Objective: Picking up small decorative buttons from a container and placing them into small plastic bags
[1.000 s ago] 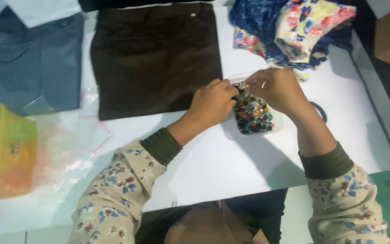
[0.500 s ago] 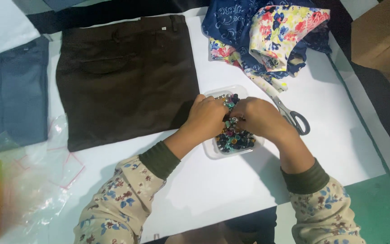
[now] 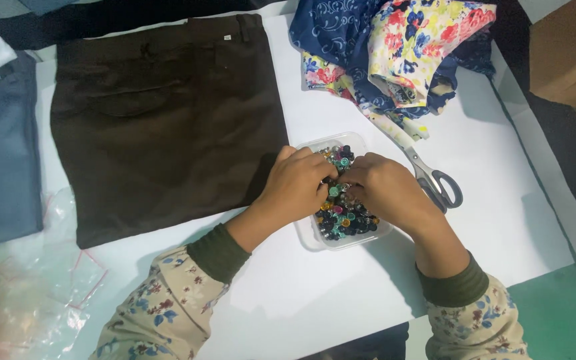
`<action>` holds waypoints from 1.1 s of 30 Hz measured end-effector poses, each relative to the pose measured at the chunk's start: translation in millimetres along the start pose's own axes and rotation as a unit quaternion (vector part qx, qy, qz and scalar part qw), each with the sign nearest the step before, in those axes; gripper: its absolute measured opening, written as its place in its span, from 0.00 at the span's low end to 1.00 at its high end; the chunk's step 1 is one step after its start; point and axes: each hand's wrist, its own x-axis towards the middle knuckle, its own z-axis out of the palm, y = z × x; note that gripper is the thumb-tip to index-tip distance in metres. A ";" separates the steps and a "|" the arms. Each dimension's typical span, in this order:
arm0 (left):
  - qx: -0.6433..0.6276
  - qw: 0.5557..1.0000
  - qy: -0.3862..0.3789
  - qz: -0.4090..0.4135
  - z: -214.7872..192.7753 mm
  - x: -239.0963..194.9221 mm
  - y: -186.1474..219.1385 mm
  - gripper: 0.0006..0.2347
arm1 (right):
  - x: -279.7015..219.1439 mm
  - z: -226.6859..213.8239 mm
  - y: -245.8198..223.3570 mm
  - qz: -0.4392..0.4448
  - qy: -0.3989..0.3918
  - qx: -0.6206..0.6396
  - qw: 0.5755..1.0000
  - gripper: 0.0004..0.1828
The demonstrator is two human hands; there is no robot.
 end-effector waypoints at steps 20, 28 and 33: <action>-0.043 0.998 0.040 -0.001 1.4 -2.7 2.9 0.03 | -0.4 -18.8 -8.4 0.017 0.034 0.156 0.987 0.11; -0.107 0.989 0.100 -0.007 -4.9 -4.9 6.7 0.04 | 1.8 -9.2 6.4 0.002 0.117 0.250 0.961 0.09; -0.164 0.972 0.163 -0.041 -13.5 -21.4 13.4 0.04 | -0.1 -9.4 -10.2 -0.012 0.172 0.298 0.939 0.07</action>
